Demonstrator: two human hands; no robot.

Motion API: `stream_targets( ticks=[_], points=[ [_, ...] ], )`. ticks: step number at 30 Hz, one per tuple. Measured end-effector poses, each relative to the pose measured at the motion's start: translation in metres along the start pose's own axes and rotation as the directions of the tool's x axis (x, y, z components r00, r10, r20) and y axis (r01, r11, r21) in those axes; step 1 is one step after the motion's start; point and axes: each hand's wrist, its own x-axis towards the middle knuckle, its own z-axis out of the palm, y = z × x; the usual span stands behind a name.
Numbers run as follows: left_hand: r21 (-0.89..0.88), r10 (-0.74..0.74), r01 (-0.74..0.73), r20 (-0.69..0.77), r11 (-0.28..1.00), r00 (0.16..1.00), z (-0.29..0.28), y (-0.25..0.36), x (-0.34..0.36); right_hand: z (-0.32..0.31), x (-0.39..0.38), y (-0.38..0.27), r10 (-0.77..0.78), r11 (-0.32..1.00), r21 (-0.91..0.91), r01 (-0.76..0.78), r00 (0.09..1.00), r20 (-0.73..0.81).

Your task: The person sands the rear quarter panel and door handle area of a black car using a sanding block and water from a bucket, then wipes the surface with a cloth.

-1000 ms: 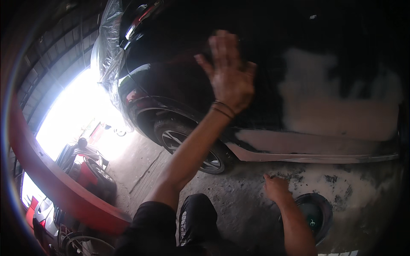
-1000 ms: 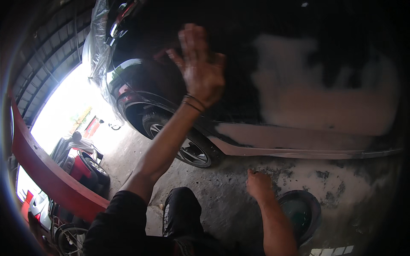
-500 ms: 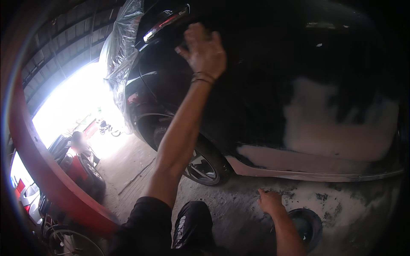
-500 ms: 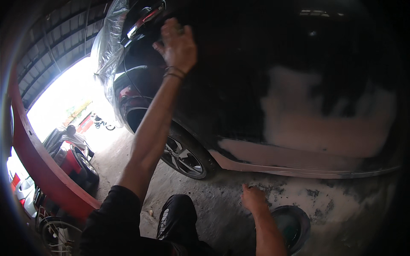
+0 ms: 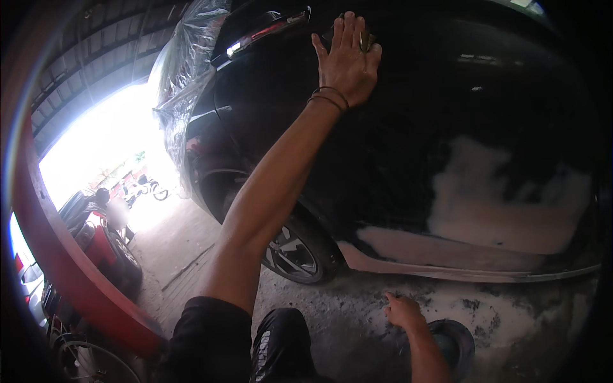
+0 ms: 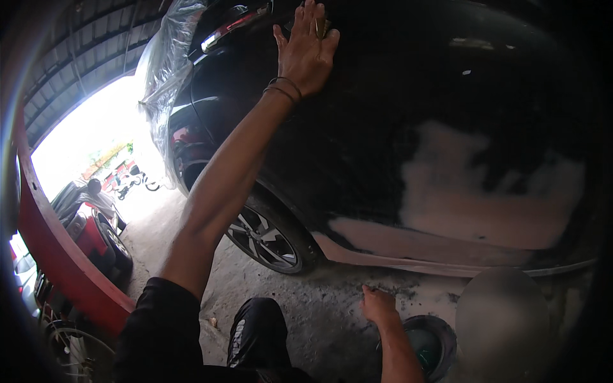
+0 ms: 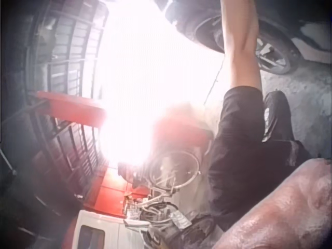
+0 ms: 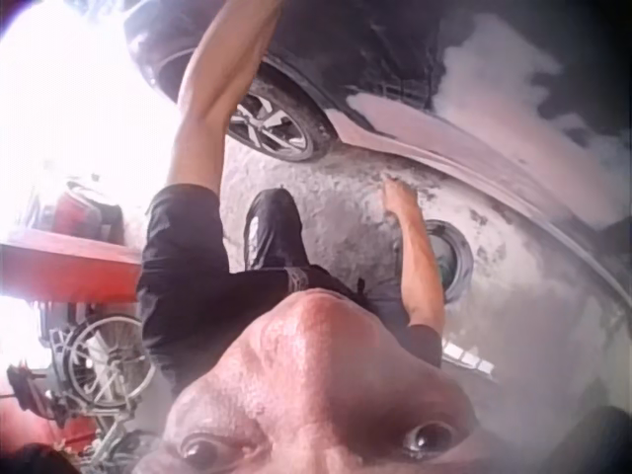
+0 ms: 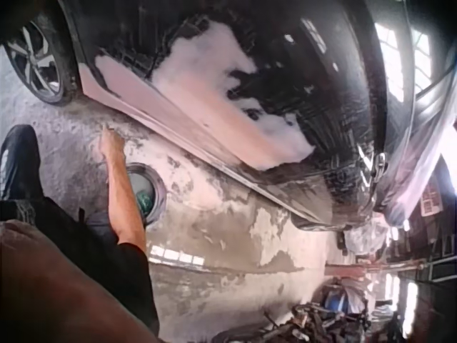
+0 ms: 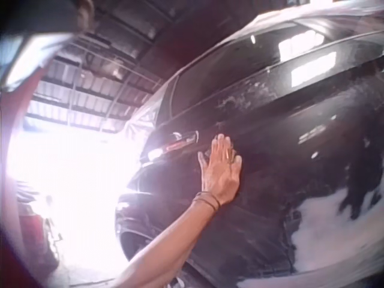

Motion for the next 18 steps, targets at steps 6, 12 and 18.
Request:
stream_targets(
  ticks=[6,12,18],
  points=[
    [0.059,-0.213,0.207,0.133,0.977,0.968,-0.045,-0.089,-0.027,-0.009,-0.004,0.004,-0.010,1.000,-0.018,0.009,1.000,-0.025],
    [-0.006,-0.031,0.031,-0.053,0.999,0.998,-0.007,-0.029,-0.015,0.008,0.010,-0.001,-0.048,0.999,-0.016,0.048,0.999,0.015],
    [0.293,-0.165,0.100,0.208,0.951,0.964,-0.075,-0.145,-0.050,0.013,0.010,0.005,0.008,0.999,-0.050,0.000,0.986,0.164]
  ],
)
